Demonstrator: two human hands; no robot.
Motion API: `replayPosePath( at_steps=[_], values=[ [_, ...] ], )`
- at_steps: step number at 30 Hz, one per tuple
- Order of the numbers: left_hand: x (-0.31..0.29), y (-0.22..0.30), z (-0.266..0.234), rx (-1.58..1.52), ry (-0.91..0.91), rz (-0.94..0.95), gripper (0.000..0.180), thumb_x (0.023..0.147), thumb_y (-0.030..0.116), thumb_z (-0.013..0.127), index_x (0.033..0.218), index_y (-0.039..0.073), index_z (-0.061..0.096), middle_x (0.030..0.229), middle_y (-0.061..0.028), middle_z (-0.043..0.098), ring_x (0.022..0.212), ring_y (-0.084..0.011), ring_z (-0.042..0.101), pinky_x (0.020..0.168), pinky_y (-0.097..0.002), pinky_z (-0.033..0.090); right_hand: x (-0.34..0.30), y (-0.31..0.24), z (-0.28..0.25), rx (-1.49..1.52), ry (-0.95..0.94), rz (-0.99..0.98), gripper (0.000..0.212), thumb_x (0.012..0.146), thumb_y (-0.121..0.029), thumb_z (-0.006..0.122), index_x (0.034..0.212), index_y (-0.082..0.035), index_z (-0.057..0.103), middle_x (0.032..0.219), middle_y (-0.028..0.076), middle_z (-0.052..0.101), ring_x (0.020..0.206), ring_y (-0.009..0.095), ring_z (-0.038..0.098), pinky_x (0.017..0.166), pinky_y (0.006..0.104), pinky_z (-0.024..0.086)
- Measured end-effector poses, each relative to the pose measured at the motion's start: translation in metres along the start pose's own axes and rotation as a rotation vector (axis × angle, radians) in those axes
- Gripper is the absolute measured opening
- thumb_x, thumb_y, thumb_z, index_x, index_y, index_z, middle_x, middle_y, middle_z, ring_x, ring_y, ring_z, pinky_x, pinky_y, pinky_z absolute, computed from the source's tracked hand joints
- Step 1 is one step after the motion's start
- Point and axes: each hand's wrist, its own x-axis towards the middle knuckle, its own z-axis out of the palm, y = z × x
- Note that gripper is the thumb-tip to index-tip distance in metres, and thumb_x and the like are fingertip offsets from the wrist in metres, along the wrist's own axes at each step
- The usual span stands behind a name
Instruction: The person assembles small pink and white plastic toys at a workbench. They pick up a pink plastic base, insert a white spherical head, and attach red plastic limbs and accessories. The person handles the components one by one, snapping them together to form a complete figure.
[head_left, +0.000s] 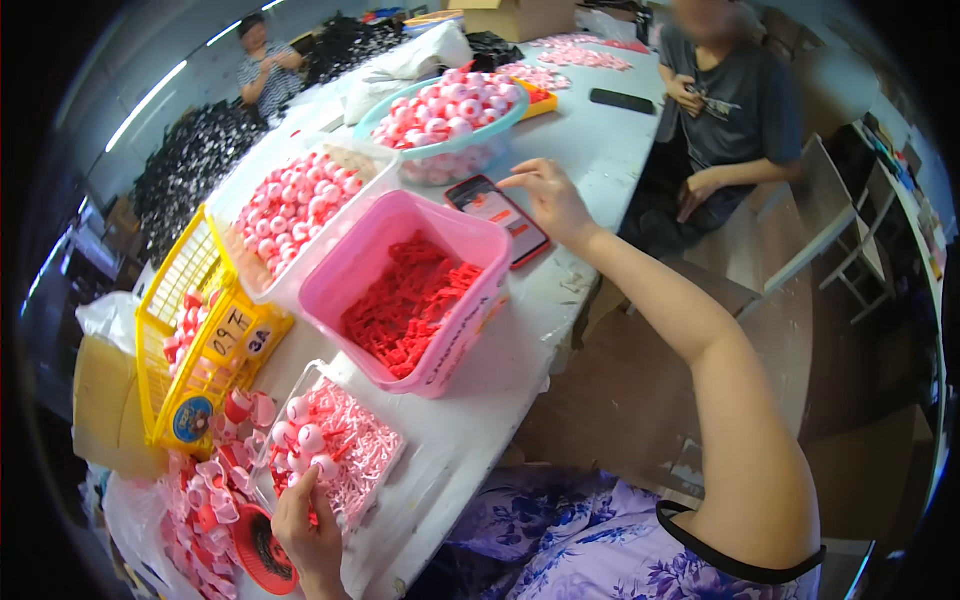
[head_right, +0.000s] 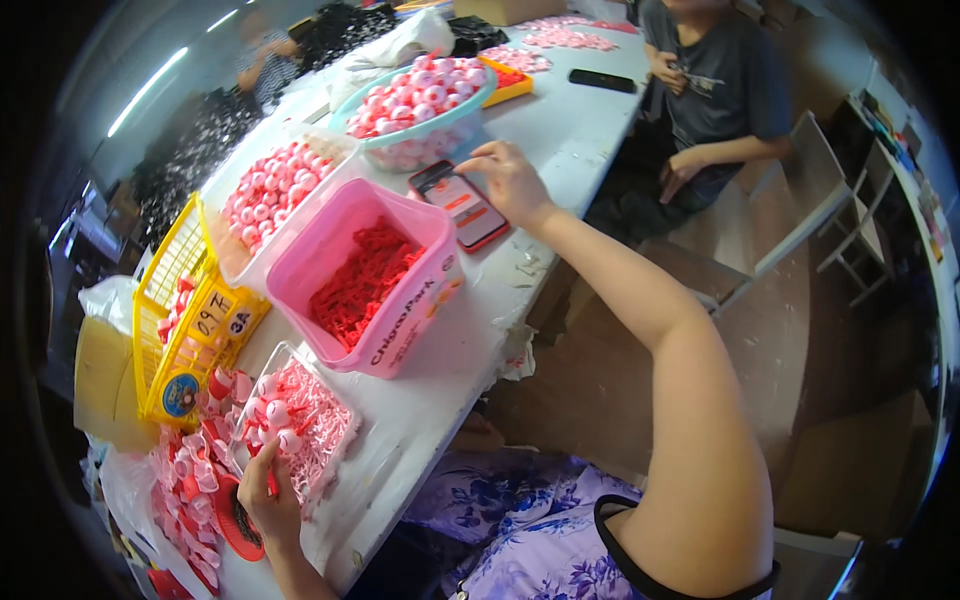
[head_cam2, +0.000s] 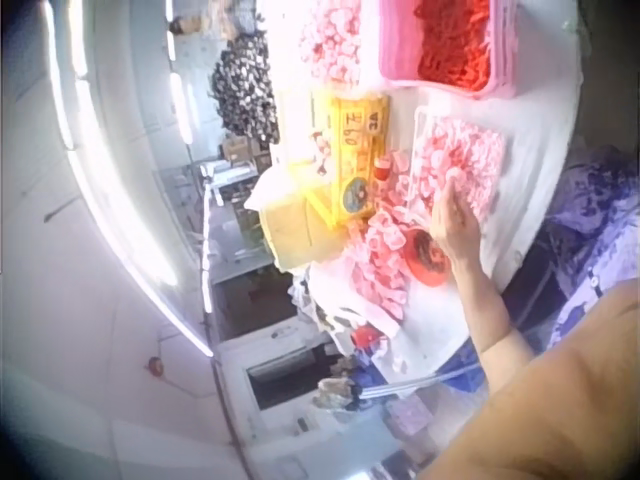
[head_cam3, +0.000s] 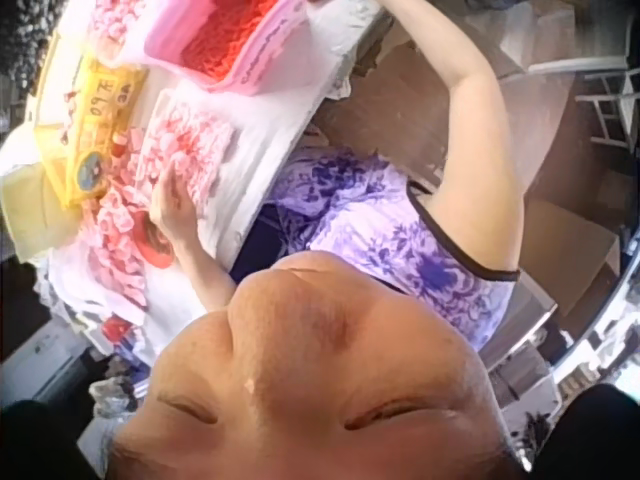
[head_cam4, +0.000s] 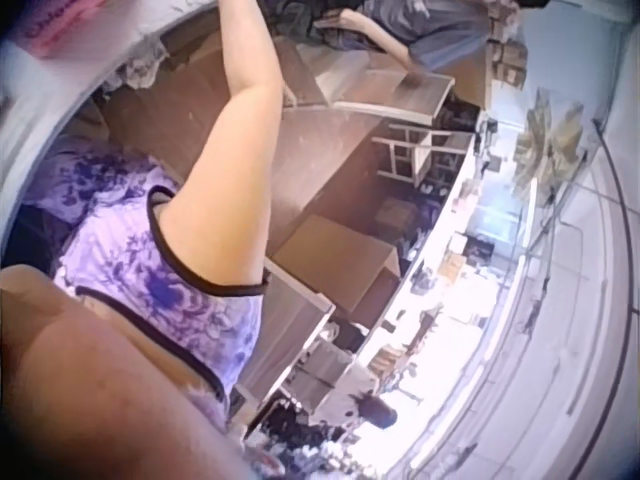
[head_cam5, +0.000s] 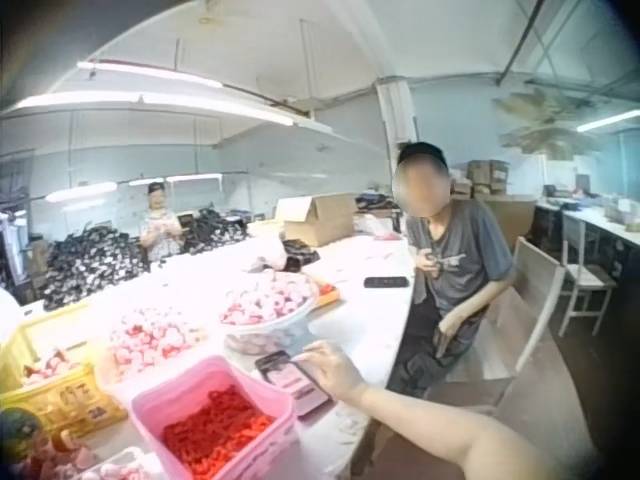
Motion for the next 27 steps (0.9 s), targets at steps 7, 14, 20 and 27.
replayPosePath(
  at_steps=[7,14,20,27],
  values=[
    [-0.006,-0.011,0.000,-0.065,-0.058,-0.119,0.030,0.085,-0.007,0.050,0.112,-0.002,0.062,0.095,-0.0118,0.068,0.074,-0.0173,0.064,0.068,-0.0279,0.050,-0.007,0.002,0.008,0.043,-0.060,-0.062,0.027,0.072,0.003,0.058,0.084,-0.017,0.071,0.108,0.006,0.057,0.106,0.028,0.052,0.093,0.0369,0.043],
    [-0.006,-0.012,0.004,-0.039,-0.018,-0.092,0.028,0.085,-0.007,0.051,0.109,-0.002,0.063,0.094,-0.0140,0.068,0.076,-0.0194,0.065,0.068,-0.0288,0.051,-0.010,0.004,0.008,0.060,-0.095,-0.050,0.026,0.071,0.004,0.057,0.080,-0.017,0.071,0.107,0.005,0.057,0.105,0.027,0.052,0.091,0.0356,0.045],
    [-0.003,-0.004,0.004,-0.073,0.003,-0.118,0.023,0.084,-0.005,0.055,0.105,-0.003,0.064,0.091,-0.0166,0.068,0.077,-0.0231,0.067,0.069,-0.0302,0.051,-0.011,0.006,0.010,0.000,-0.114,-0.070,0.019,0.072,-0.001,0.058,0.078,-0.017,0.069,0.105,0.004,0.057,0.104,0.025,0.053,0.088,0.0343,0.047],
    [-0.005,-0.006,0.002,-0.016,0.009,-0.071,0.023,0.084,-0.005,0.056,0.106,-0.003,0.063,0.091,-0.0159,0.067,0.077,-0.0258,0.066,0.069,-0.0320,0.051,-0.004,-0.002,0.008,0.073,0.024,-0.011,0.021,0.076,0.003,0.054,0.087,-0.012,0.065,0.096,0.005,0.059,0.097,0.027,0.056,0.085,0.0365,0.047]
  ],
)
